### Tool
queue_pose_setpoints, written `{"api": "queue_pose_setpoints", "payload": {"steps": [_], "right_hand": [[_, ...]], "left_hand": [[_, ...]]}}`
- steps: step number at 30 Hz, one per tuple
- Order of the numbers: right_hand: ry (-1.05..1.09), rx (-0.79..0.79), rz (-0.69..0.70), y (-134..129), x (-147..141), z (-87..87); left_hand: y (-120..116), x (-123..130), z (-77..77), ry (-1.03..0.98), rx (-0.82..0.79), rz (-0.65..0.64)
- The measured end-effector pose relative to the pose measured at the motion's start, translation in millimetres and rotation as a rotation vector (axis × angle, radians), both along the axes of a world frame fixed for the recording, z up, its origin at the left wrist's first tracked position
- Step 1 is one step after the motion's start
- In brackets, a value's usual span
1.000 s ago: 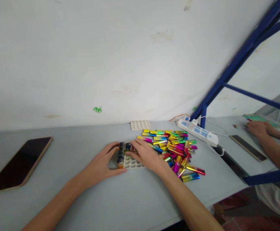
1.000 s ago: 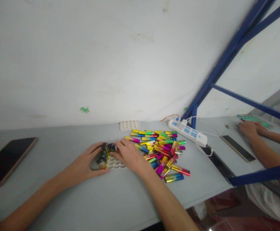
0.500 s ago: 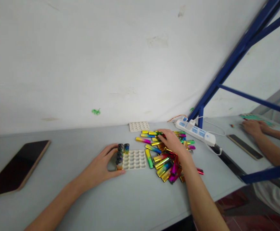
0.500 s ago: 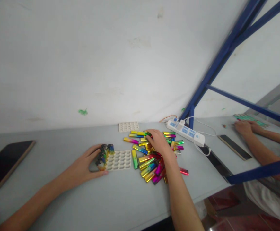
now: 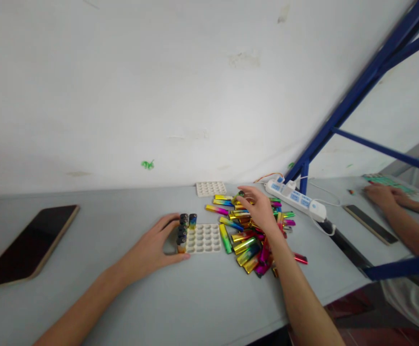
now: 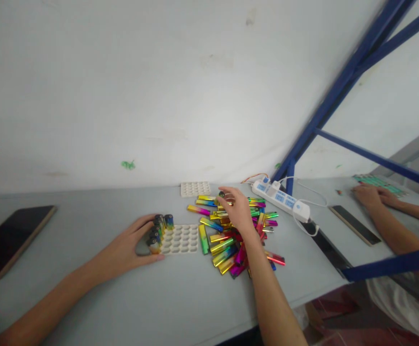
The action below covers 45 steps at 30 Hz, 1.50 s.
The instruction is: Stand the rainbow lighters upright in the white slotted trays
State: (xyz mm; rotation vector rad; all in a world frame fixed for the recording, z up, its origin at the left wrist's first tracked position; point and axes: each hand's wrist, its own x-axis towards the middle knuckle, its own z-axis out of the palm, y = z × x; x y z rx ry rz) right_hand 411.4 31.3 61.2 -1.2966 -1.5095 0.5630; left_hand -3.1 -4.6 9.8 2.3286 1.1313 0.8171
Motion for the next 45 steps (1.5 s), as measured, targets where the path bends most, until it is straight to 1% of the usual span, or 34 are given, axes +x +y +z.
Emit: {"api": "queue_pose_setpoints", "payload": {"steps": [4,7,9,12,15,17,19,21,23,24,31,36,39,42,45], "right_hand": [[0.415,-0.102,0.028,-7,-37,7.0],[0.639,-0.211,0.127,-15,-63,11.2],[0.72,-0.265,0.206,-21,-76,13.8],[0.748,-0.316,0.291,-28,-89,16.9],[0.671,-0.349,0.35,-34,-99,17.6],[0.543,-0.36,0.333,-37,-105,16.4],[0.35,-0.294,0.259,-40,-109,14.4],[0.141,-0.171,0.18,-43,-112,12.4],[-0.005,-0.082,0.142,-46,-114,10.5],[-0.045,-0.068,0.139,-47,-115,9.6],[-0.097,-0.076,0.083,-45,-119,0.3],[-0.158,-0.076,0.104,-47,-118,-1.9],[-0.173,-0.07,0.141,-48,-117,-1.2],[-0.191,0.008,0.206,-47,-114,-0.2],[-0.257,0.109,0.249,-46,-111,-0.2]], "left_hand": [[0,0,0.9,-0.002,0.002,-0.004],[0,1,-0.6,-0.012,0.004,0.004],[0,1,-2.0,-0.012,0.001,0.012],[1,1,-3.0,-0.009,0.0,0.015],[1,1,-1.8,-0.002,-0.007,-0.005],[0,1,-0.6,0.001,-0.011,-0.015],[0,1,0.4,0.004,-0.01,-0.017],[0,2,0.7,0.005,-0.005,-0.014],[0,2,0.6,0.005,0.0,-0.011],[-1,2,0.4,0.006,0.002,-0.009],[-1,0,-1.6,0.042,0.016,-0.015],[-1,1,-2.7,0.03,0.039,-0.013],[0,1,-3.9,0.026,0.043,-0.006],[0,1,-5.0,0.022,0.038,-0.012],[-1,2,-4.9,0.015,0.033,-0.012]]}}
